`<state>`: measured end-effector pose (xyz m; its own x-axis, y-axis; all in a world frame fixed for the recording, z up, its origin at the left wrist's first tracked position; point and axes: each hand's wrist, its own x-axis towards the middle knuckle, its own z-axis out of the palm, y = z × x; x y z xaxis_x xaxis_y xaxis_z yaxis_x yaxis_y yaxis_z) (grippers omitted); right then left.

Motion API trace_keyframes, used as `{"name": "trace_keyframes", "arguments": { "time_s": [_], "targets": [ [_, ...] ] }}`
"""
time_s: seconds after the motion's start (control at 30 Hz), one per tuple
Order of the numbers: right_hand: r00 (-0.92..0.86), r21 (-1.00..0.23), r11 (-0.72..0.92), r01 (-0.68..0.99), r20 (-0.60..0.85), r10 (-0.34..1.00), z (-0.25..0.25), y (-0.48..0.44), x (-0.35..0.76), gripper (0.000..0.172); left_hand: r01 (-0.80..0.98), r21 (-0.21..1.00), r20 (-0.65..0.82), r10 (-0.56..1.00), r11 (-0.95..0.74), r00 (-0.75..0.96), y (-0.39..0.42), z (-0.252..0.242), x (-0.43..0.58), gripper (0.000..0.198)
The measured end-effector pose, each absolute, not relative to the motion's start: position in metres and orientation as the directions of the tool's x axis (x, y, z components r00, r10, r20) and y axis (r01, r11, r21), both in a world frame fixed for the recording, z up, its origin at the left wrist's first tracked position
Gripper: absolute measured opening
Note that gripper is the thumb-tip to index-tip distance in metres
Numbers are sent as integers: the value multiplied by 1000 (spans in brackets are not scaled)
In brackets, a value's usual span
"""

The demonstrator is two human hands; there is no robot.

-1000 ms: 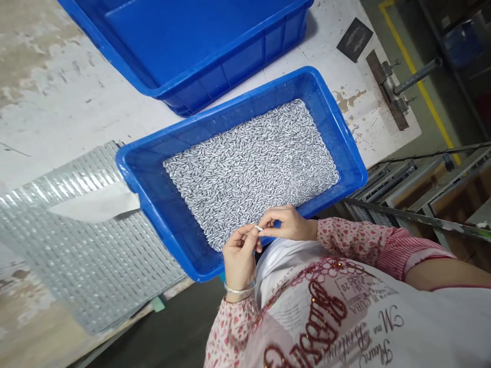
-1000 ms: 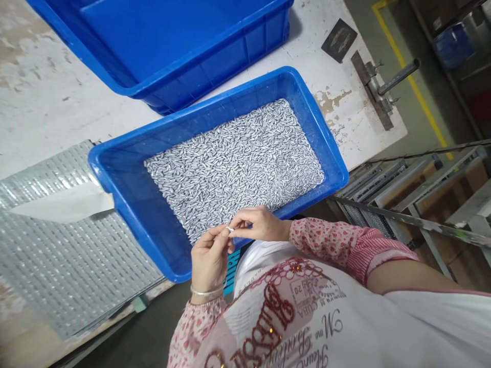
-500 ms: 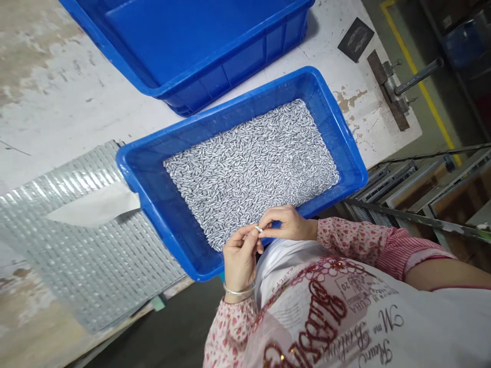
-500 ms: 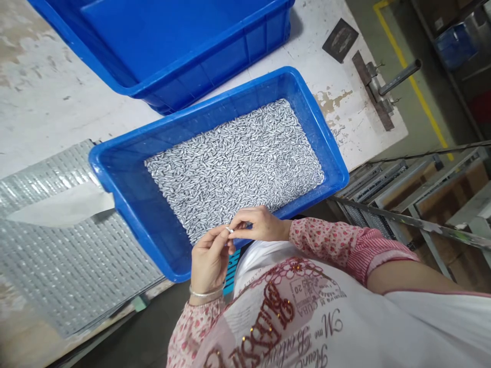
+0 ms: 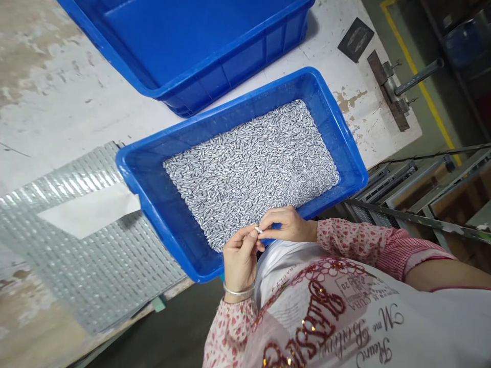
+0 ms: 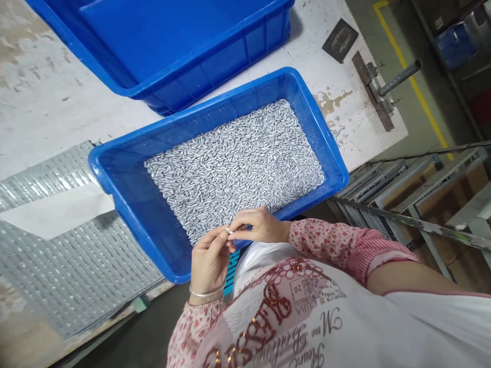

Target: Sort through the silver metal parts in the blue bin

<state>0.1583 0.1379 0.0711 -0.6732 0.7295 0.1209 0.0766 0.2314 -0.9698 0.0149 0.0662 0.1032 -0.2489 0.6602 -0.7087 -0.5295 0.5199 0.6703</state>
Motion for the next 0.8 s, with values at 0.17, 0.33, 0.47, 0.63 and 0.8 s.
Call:
{"name": "trace_keyframes", "arguments": {
  "time_s": [0.17,0.33,0.47,0.63,0.8],
  "targets": [
    [-681,-964,262,46,161,715,72,141,158,12,-544,658,-715,660,521,-233,66,103,14,26],
    [-690,-957,288,29,189,698,70,140,159,12,-530,667,-707,670,523,-228,66,102,13,25],
    [-705,-957,279,75,147,694,69,137,159,11,-488,689,-696,676,536,-242,67,102,13,25],
    [-683,-962,266,64,152,714,69,135,159,11,-475,700,-690,678,533,-255,69,104,14,25],
    [-659,-969,244,42,157,736,67,135,159,11,-474,707,-687,668,525,-284,69,106,17,28]
  ]
}}
